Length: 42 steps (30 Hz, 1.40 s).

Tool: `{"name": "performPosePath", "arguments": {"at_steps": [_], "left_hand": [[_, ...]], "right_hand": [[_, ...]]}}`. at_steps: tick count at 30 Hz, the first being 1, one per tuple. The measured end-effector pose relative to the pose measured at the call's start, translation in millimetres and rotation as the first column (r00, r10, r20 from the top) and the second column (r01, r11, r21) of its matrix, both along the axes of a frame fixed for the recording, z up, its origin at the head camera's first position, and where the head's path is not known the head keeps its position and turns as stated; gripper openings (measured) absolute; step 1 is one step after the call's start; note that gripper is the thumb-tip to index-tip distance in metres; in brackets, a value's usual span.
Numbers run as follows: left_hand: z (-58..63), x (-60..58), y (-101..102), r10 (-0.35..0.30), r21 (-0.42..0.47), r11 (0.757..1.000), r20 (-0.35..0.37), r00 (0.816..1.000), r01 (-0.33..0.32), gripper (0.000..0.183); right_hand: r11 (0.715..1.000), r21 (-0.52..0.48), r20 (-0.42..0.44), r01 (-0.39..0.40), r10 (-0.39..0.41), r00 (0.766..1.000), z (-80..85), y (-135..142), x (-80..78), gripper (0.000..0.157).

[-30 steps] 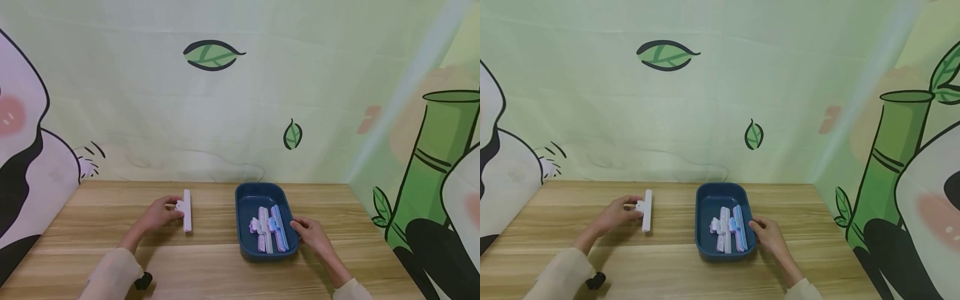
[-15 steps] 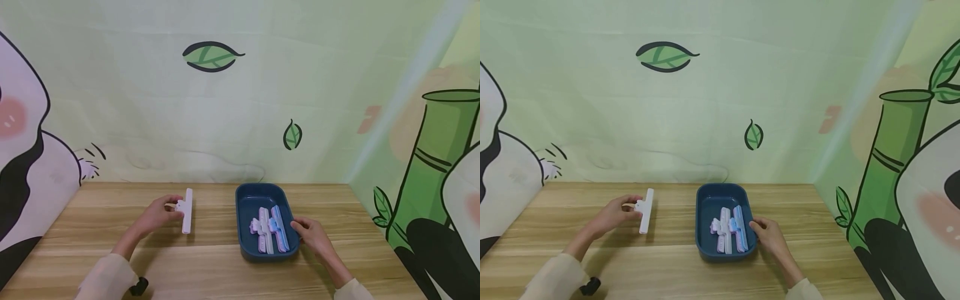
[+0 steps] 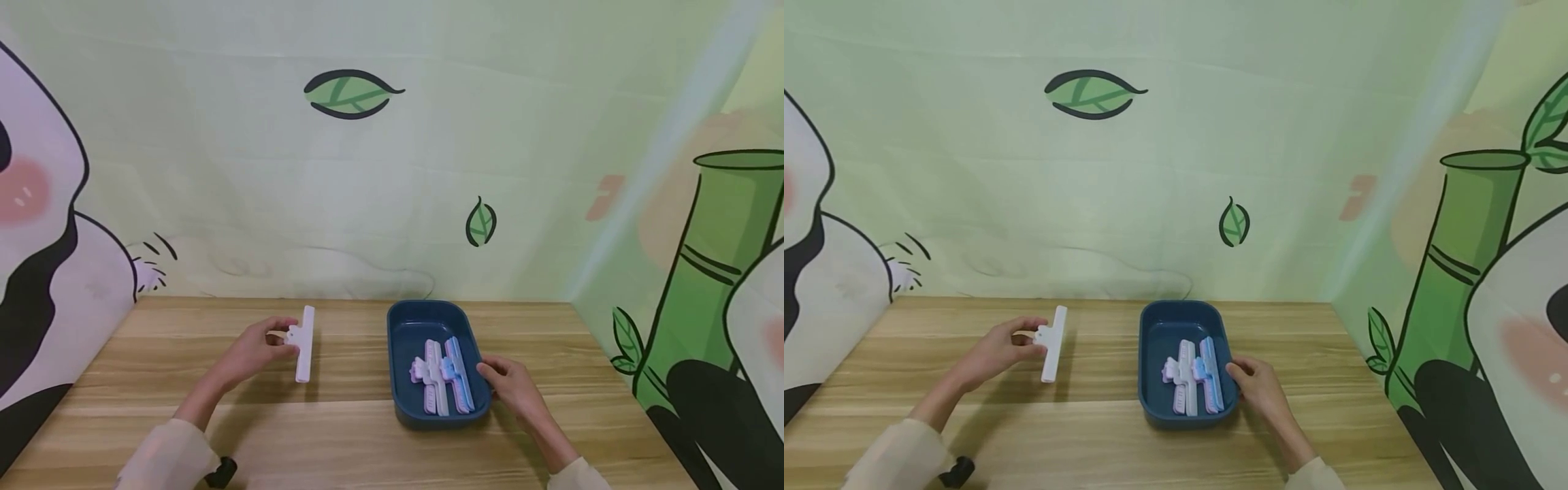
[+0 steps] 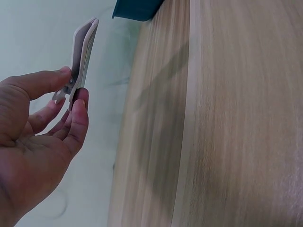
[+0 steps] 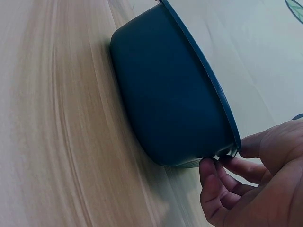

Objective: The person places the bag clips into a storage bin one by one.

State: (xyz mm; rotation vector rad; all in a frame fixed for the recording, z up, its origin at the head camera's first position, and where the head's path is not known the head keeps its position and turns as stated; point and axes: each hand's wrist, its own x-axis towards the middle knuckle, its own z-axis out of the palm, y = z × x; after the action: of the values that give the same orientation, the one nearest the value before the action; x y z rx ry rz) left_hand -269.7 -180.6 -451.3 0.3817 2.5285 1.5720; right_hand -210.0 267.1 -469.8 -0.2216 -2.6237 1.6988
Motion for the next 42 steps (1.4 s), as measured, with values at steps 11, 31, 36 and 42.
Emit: {"name": "performPosePath", "arguments": {"at_steps": [11, 31, 36, 42], "left_hand": [[5.3, 4.4, 6.9, -0.019, 0.033, 0.999, 0.001, 1.000, 0.019, 0.054], [8.0, 2.6, 31.3, -0.053, 0.088, 0.995, -0.016, 0.998, 0.054, 0.052], [9.7, 2.5, 39.4, -0.066, 0.111, 0.992, -0.010, 0.998, 0.066, 0.052], [11.2, 2.6, 50.3, -0.081, 0.135, 0.987, -0.011, 0.997, 0.082, 0.051]], "right_hand": [[1.000, -0.010, 0.007, 0.010, -0.010, 1.000, 0.0, 0.2, 1.3, 0.036], [1.000, -0.005, 0.002, 0.006, -0.006, 1.000, -0.1, 0.4, 1.7, 0.035], [1.000, -0.001, 0.003, 0.012, -0.012, 1.000, -0.4, 0.6, 1.4, 0.035], [1.000, 0.006, 0.006, 0.014, -0.014, 1.000, -0.7, 0.7, 0.3, 0.034]]}}
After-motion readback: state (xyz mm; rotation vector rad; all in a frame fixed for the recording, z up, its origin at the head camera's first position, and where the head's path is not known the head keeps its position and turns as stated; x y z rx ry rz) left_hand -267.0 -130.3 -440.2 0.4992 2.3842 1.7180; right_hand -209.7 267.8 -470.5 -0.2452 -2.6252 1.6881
